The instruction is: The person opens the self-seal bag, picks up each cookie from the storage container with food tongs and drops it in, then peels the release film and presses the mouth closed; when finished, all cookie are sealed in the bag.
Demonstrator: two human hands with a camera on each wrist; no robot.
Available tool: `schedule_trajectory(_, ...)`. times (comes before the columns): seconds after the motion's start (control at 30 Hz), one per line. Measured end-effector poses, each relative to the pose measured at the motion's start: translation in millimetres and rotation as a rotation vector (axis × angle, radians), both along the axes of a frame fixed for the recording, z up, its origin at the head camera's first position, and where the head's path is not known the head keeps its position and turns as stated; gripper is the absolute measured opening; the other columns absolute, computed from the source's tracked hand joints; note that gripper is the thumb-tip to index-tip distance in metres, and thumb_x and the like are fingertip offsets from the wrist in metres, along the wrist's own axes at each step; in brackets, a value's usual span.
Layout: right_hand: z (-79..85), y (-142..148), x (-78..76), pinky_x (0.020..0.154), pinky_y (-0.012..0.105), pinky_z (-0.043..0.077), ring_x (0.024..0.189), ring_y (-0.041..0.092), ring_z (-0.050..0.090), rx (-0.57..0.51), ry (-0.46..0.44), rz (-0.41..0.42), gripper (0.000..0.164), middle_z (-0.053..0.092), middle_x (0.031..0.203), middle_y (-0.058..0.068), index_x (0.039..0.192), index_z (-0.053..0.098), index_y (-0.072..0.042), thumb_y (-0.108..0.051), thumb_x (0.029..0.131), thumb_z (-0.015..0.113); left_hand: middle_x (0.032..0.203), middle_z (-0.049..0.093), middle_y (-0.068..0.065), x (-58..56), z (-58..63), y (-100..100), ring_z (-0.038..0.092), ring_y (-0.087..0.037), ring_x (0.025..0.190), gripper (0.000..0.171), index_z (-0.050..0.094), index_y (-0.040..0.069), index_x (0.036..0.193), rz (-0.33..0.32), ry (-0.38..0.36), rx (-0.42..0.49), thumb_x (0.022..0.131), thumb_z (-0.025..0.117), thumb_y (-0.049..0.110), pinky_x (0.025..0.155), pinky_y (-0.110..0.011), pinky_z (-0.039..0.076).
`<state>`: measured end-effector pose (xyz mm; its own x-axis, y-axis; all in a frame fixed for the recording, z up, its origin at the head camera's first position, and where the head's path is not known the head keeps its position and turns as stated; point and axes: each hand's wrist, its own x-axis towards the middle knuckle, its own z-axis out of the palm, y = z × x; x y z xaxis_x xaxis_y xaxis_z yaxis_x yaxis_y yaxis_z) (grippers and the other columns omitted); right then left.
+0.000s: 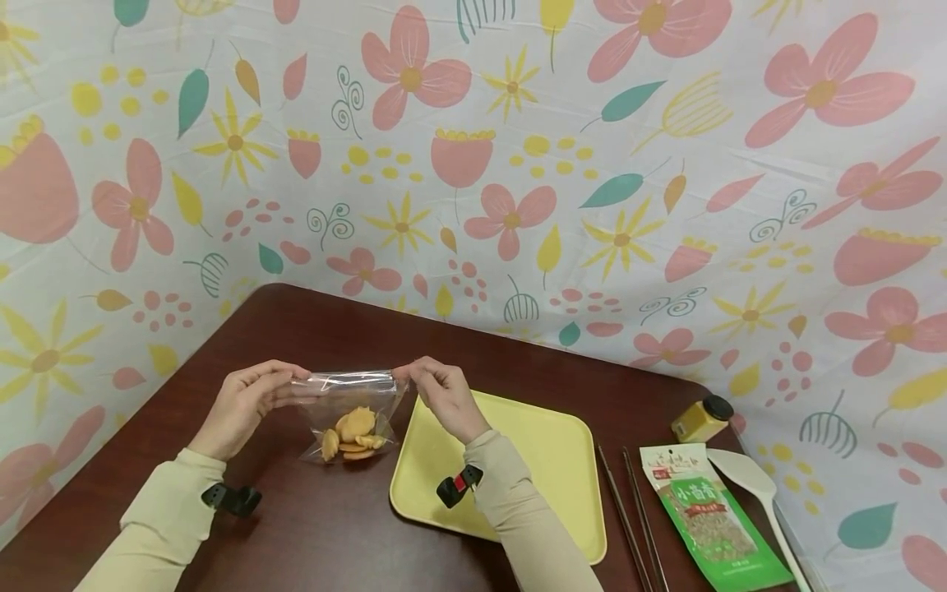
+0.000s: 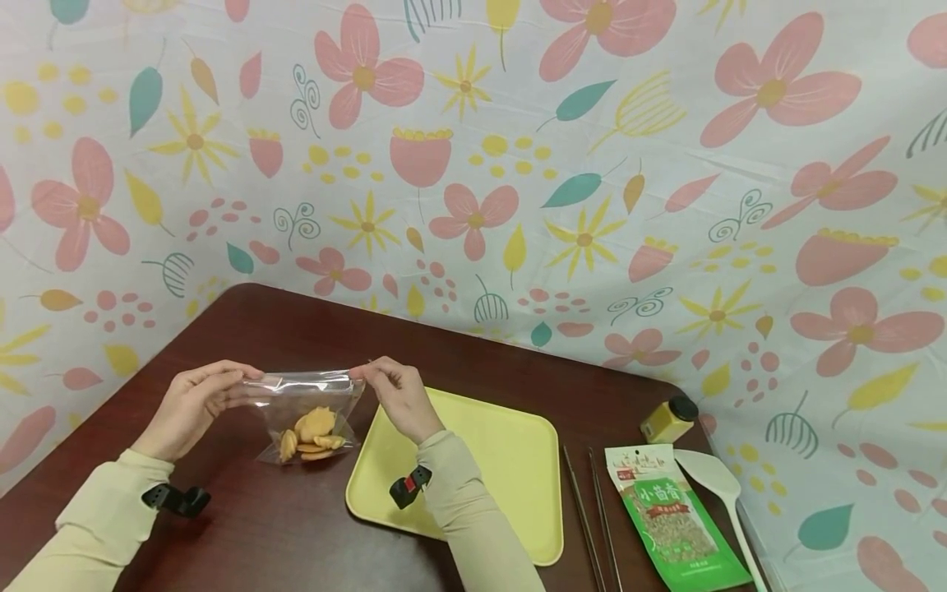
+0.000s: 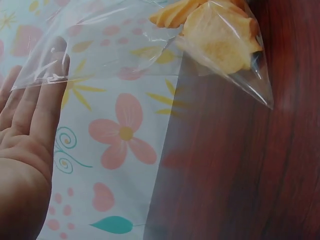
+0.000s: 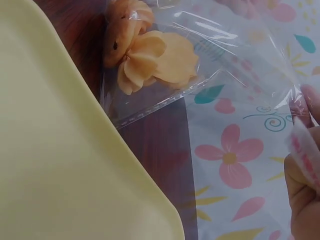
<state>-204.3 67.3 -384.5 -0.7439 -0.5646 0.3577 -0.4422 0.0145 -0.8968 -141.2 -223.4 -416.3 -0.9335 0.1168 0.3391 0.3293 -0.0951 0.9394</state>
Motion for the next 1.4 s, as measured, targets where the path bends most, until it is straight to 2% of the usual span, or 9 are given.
schedule_trajectory(0.17,0.7,-4,1.4,0.082,0.029,0.055,0.094,0.017,0.066,0.045,-0.026,-0.055,0.021,0.065,0.105,0.019,0.108,0.069,0.008,-0.006,0.094,0.063,0.099,0.074,-0.010,0.3,-2.0,2,0.072,-0.022,0.087,0.023,0.064,-0.008,0.111,0.120,-0.006,-0.138,0.094,0.064,0.008,0.077,-0.029,0.058)
schedule_trajectory(0.4,0.6,-8,1.1,0.080,0.024,0.055,0.100,0.030,0.065,0.058,-0.020,-0.143,0.023,0.067,0.107,0.020,0.113,0.066,0.004,0.000,0.090,0.067,0.095,0.074,-0.009,-1.6,-6.0,3,0.071,-0.018,0.078,0.021,0.069,-0.001,0.107,0.221,0.046,-0.224,0.087,0.072,0.007,0.055,-0.026,0.052)
schedule_trajectory(0.57,-16.3,-7,-9.6,0.072,0.022,0.053,0.085,0.026,0.064,0.096,0.013,-0.188,0.031,0.066,0.097,0.012,0.123,0.063,-0.005,-0.006,0.093,0.066,0.097,0.073,-0.016,-1.4,-5.4,9,0.072,-0.026,0.081,0.031,0.064,-0.001,0.119,0.205,0.112,-0.175,0.088,0.069,0.000,0.063,-0.021,0.056)
schedule_trajectory(0.7,-29.0,-11,-15.6,0.076,0.021,0.054,0.096,0.020,0.066,0.160,0.071,-0.250,0.019,0.066,0.096,0.004,0.113,0.067,-0.007,-0.009,0.095,0.062,0.098,0.072,-0.020,0.3,-5.4,14,0.072,-0.021,0.081,0.039,0.062,0.001,0.125,0.249,0.146,-0.174,0.087,0.069,-0.004,0.049,-0.013,0.045)
schedule_trajectory(0.87,-27.1,-13,-13.0,0.088,0.022,0.053,0.122,0.024,0.057,0.201,0.120,-0.295,0.006,0.068,0.098,0.005,0.093,0.064,-0.007,-0.004,0.096,0.060,0.097,0.071,-0.022,2.8,-5.6,18,0.072,-0.017,0.081,0.040,0.063,0.001,0.123,0.306,0.163,-0.208,0.085,0.069,-0.007,0.033,-0.025,0.023)
schedule_trajectory(0.97,-25.3,-14,-10.4,0.083,0.021,0.054,0.115,0.019,0.061,0.218,0.136,-0.313,0.011,0.067,0.096,0.003,0.087,0.061,-0.008,-0.001,0.096,0.059,0.095,0.072,-0.020,4.8,-4.9,20,0.071,-0.015,0.075,0.038,0.065,0.003,0.120,0.347,0.178,-0.237,0.084,0.070,-0.007,0.032,-0.030,0.016)
schedule_trajectory(1.13,-22.4,-15,-3.7,0.068,0.022,0.055,0.096,0.014,0.067,0.237,0.186,-0.317,0.017,0.067,0.092,0.001,0.084,0.059,-0.010,0.003,0.094,0.058,0.091,0.072,-0.019,6.9,-3.5,18,0.068,-0.011,0.065,0.038,0.068,0.003,0.116,0.380,0.219,-0.248,0.081,0.072,-0.009,0.030,-0.026,0.016)
schedule_trajectory(1.33,-13.2,-16,2.7,0.057,0.020,0.050,0.073,0.008,0.064,0.244,0.264,-0.290,0.014,0.068,0.091,0.001,0.087,0.062,-0.011,0.002,0.094,0.060,0.091,0.073,-0.015,6.1,-4.1,9,0.071,-0.012,0.072,0.039,0.067,-0.001,0.117,0.376,0.232,-0.219,0.080,0.073,-0.010,0.032,-0.026,0.018)
schedule_trajectory(1.4,-8.6,-16,4.6,0.057,0.020,0.050,0.076,0.006,0.064,0.242,0.248,-0.248,0.009,0.069,0.094,0.002,0.089,0.063,-0.011,-0.004,0.095,0.062,0.092,0.073,-0.016,7.2,-3.5,6,0.072,-0.014,0.074,0.041,0.066,-0.002,0.120,0.362,0.224,-0.178,0.080,0.072,-0.011,0.033,-0.028,0.021)
